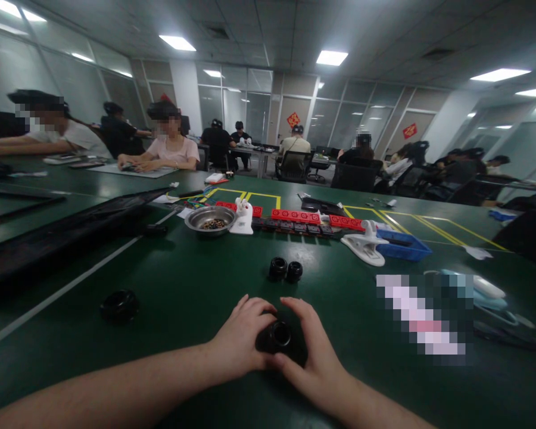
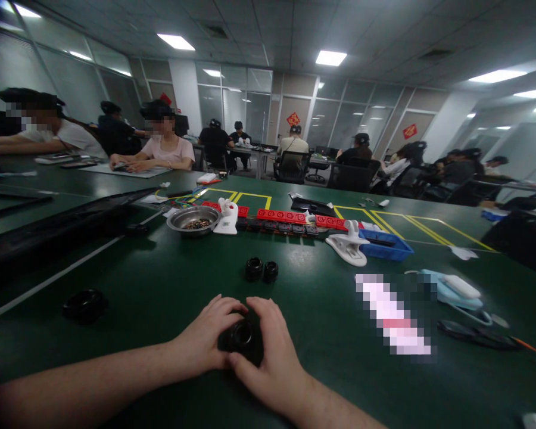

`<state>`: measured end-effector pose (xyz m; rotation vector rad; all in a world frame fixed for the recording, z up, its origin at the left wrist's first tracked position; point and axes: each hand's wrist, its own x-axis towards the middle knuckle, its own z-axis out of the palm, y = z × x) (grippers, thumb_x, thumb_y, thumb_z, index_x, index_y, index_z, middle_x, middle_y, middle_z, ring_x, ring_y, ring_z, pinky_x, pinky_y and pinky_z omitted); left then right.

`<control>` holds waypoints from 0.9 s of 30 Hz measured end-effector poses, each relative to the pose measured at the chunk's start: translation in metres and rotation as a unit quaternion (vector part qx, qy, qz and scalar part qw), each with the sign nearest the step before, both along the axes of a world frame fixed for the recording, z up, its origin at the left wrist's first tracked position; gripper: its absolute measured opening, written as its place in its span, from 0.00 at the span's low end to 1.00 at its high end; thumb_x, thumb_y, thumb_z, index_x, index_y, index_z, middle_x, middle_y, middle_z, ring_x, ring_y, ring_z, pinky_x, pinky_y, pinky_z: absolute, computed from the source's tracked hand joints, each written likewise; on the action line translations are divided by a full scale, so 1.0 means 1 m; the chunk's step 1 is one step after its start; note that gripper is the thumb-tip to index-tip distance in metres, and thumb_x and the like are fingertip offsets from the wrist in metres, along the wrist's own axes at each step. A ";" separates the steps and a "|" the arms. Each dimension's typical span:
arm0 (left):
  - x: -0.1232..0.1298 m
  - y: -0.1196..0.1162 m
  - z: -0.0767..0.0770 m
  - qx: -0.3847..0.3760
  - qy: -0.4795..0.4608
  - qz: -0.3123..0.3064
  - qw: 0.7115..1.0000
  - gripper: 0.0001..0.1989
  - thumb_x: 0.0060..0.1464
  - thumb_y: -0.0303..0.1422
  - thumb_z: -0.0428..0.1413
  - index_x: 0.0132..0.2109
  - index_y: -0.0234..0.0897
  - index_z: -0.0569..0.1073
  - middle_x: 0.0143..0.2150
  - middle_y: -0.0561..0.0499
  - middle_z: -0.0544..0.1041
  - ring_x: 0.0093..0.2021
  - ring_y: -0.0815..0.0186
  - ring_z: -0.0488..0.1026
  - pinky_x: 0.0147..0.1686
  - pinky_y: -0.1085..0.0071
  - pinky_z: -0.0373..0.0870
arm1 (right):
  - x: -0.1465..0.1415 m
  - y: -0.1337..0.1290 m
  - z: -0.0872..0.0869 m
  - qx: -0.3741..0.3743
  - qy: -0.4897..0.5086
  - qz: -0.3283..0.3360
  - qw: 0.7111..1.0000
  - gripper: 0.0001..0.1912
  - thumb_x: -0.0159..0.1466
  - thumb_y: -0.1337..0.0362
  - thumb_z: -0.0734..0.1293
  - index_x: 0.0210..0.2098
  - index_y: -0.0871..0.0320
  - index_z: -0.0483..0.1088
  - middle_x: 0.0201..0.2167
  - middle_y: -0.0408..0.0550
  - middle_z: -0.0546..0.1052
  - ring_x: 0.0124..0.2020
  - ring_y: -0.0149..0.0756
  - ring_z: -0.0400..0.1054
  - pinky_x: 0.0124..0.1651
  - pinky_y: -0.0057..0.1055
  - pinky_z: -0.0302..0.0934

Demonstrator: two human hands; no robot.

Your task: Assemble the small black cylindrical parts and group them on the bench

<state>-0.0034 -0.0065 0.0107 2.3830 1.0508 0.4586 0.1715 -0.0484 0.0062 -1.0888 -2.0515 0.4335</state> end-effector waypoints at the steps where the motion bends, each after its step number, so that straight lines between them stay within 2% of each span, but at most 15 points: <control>1: 0.000 0.000 0.000 -0.003 0.002 0.002 1.000 0.22 0.36 0.40 0.62 0.42 0.40 0.70 0.48 0.49 0.67 0.52 0.56 0.60 0.57 0.49 0.42 | -0.001 0.000 -0.001 0.000 0.002 -0.008 1.000 0.31 0.52 0.62 0.65 0.53 0.58 0.50 0.50 0.56 0.61 0.53 0.48 0.56 0.54 0.47 0.52; 4: 0.000 0.001 -0.001 -0.013 0.006 0.003 1.000 0.24 0.35 0.39 0.62 0.43 0.40 0.70 0.49 0.49 0.67 0.52 0.56 0.60 0.57 0.50 0.42 | -0.005 0.000 -0.001 -0.007 0.020 -0.016 1.000 0.31 0.49 0.61 0.69 0.49 0.57 0.54 0.44 0.53 0.65 0.46 0.45 0.62 0.47 0.42 0.59; 7: 0.001 0.002 -0.001 -0.009 0.002 -0.002 1.000 0.24 0.36 0.40 0.61 0.44 0.41 0.70 0.48 0.49 0.67 0.52 0.56 0.60 0.57 0.49 0.41 | -0.004 0.000 0.000 -0.027 0.042 -0.010 0.999 0.26 0.51 0.66 0.66 0.48 0.55 0.54 0.41 0.50 0.67 0.43 0.41 0.64 0.46 0.40 0.60; 9: 0.001 0.001 0.000 -0.006 -0.001 -0.004 1.000 0.26 0.36 0.41 0.61 0.45 0.42 0.69 0.48 0.49 0.67 0.52 0.56 0.60 0.57 0.49 0.41 | -0.002 -0.001 0.002 -0.038 0.058 0.017 0.997 0.27 0.52 0.70 0.62 0.51 0.54 0.52 0.44 0.51 0.66 0.46 0.40 0.63 0.49 0.40 0.58; 12: 0.000 0.001 0.000 -0.008 -0.002 -0.005 1.000 0.27 0.35 0.44 0.61 0.45 0.42 0.69 0.48 0.49 0.67 0.52 0.54 0.60 0.57 0.49 0.41 | 0.000 -0.002 0.003 -0.043 0.066 0.050 0.996 0.31 0.52 0.70 0.61 0.54 0.55 0.48 0.50 0.53 0.63 0.51 0.43 0.59 0.53 0.42 0.55; 14: 0.000 0.001 -0.001 -0.008 -0.001 -0.006 1.000 0.25 0.36 0.44 0.60 0.44 0.41 0.70 0.49 0.49 0.67 0.52 0.54 0.60 0.57 0.49 0.41 | -0.001 -0.001 0.001 -0.045 0.062 0.025 0.997 0.31 0.52 0.67 0.63 0.53 0.56 0.49 0.49 0.54 0.63 0.51 0.44 0.59 0.52 0.43 0.55; 17: 0.000 0.002 -0.002 -0.006 0.004 -0.005 1.000 0.23 0.36 0.43 0.61 0.42 0.41 0.71 0.48 0.49 0.67 0.51 0.55 0.60 0.57 0.49 0.42 | -0.003 0.001 -0.003 -0.054 0.052 -0.043 0.996 0.31 0.49 0.64 0.67 0.50 0.56 0.53 0.43 0.52 0.66 0.45 0.44 0.63 0.48 0.43 0.59; 19: 0.000 0.002 -0.003 -0.002 0.007 -0.002 1.000 0.23 0.35 0.42 0.61 0.42 0.41 0.71 0.47 0.49 0.68 0.51 0.55 0.61 0.57 0.49 0.43 | -0.003 0.002 -0.005 -0.061 0.049 -0.061 0.995 0.29 0.48 0.65 0.68 0.48 0.56 0.54 0.40 0.50 0.67 0.42 0.43 0.64 0.46 0.44 0.59; 21: 0.000 0.001 -0.002 0.003 0.004 0.000 1.000 0.25 0.36 0.42 0.61 0.44 0.41 0.70 0.47 0.49 0.68 0.51 0.55 0.61 0.57 0.50 0.43 | -0.003 0.002 -0.004 -0.065 0.056 -0.030 0.996 0.28 0.51 0.67 0.65 0.49 0.55 0.52 0.41 0.51 0.67 0.45 0.43 0.64 0.48 0.44 0.59; 24: 0.000 0.000 0.000 0.001 0.002 -0.002 1.000 0.27 0.36 0.45 0.60 0.46 0.42 0.69 0.49 0.49 0.67 0.52 0.55 0.60 0.57 0.49 0.42 | 0.000 0.000 0.000 -0.071 0.064 0.050 0.994 0.30 0.53 0.68 0.61 0.54 0.56 0.48 0.50 0.54 0.64 0.52 0.43 0.59 0.52 0.44 0.55; 27: 0.000 0.001 0.001 -0.007 0.006 -0.007 1.000 0.24 0.36 0.45 0.60 0.43 0.41 0.70 0.49 0.48 0.67 0.52 0.54 0.60 0.57 0.48 0.41 | 0.001 0.000 0.001 -0.072 0.052 0.037 0.995 0.32 0.53 0.66 0.63 0.55 0.57 0.47 0.53 0.56 0.60 0.55 0.45 0.56 0.54 0.45 0.53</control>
